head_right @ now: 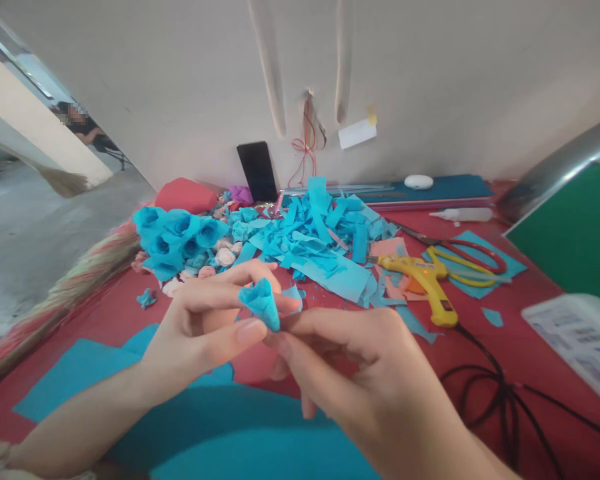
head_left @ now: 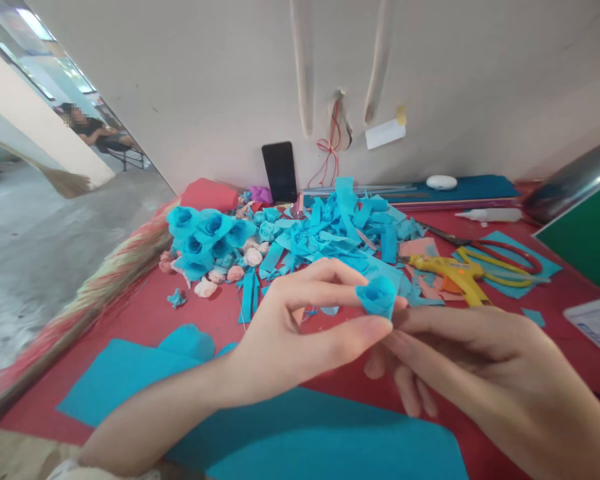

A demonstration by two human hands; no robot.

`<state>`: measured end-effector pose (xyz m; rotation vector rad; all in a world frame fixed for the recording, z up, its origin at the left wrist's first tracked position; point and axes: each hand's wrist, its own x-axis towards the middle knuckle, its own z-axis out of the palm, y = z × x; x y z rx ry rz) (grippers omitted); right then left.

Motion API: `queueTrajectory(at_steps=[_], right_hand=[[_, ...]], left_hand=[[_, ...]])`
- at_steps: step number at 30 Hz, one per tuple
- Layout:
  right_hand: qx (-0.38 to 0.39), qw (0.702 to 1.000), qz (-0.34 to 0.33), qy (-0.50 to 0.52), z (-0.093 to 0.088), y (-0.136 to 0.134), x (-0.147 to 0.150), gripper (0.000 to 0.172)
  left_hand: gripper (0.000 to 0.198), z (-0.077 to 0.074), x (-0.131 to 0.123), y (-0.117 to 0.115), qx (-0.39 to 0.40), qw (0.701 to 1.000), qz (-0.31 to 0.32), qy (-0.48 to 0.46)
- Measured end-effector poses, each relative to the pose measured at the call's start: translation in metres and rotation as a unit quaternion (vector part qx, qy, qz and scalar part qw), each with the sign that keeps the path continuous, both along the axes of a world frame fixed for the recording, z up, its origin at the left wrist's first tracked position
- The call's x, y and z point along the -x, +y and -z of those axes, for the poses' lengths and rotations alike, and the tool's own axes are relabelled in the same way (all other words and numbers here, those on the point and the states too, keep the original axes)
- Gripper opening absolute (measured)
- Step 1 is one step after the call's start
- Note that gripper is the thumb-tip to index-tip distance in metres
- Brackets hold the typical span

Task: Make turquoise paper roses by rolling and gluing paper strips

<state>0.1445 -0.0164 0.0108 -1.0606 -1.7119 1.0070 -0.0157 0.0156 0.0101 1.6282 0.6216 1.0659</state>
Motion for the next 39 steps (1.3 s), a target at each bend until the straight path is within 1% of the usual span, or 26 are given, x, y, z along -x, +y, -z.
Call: queueTrajectory(at_steps=[2,4,6,8,11,13,15,18,20,22,25,29,32,36,39], right_hand=[[-0.001,1.000,0.000,0.002,0.002,-0.001,0.001,0.027],[-0.011,1.000,0.002,-0.014,0.004,-0.002,0.001,0.024],[-0.038,0.998,0.013,-0.054,0.005,0.000,0.001,0.018],[-0.070,0.992,0.024,-0.101,0.006,0.003,0.001,0.014],[-0.107,0.983,0.033,-0.146,0.007,0.008,0.001,0.013],[-0.120,0.979,0.035,-0.160,0.007,0.011,0.002,0.014],[-0.125,0.979,0.034,-0.158,0.006,0.012,0.001,0.016],[-0.138,0.983,0.030,-0.114,0.005,0.012,0.000,0.021],[-0.146,0.986,0.022,-0.078,0.004,0.012,0.000,0.025],[-0.145,0.987,0.013,-0.060,0.003,0.012,-0.001,0.025],[-0.152,0.986,0.020,-0.064,0.006,0.014,-0.002,0.019],[-0.185,0.978,0.043,-0.081,0.010,0.015,-0.003,0.021],[-0.184,0.978,0.033,-0.090,0.009,0.014,-0.003,0.017],[-0.169,0.980,0.022,-0.106,0.005,0.012,-0.003,0.023],[-0.159,0.982,0.024,-0.095,0.003,0.012,-0.002,0.027]], left_hand=[[0.009,0.001,0.000,0.000,-0.007,1.000,-0.012,0.003],[0.007,0.001,0.000,0.000,0.003,0.999,-0.033,0.005],[0.011,0.000,-0.001,0.000,0.007,0.999,-0.045,0.003],[0.012,-0.001,-0.001,-0.001,-0.012,0.999,-0.044,0.003],[0.008,-0.002,-0.001,-0.001,-0.099,0.993,-0.051,0.033],[0.011,-0.001,0.000,-0.001,-0.182,0.978,-0.064,0.077],[0.017,-0.001,0.001,-0.001,-0.255,0.956,-0.081,0.118],[0.021,0.000,0.002,-0.002,-0.303,0.936,-0.101,0.148],[0.019,0.000,0.002,-0.002,-0.306,0.934,-0.103,0.153],[0.016,0.000,0.003,-0.002,-0.303,0.936,-0.101,0.149],[0.013,0.001,0.003,0.000,-0.298,0.939,-0.101,0.141],[0.010,0.003,0.002,0.002,-0.295,0.942,-0.103,0.119],[0.008,0.004,0.002,0.002,-0.290,0.945,-0.105,0.108],[0.016,0.003,0.002,0.001,-0.291,0.938,-0.105,0.158],[0.012,0.002,0.002,0.003,-0.305,0.934,-0.100,0.155]])
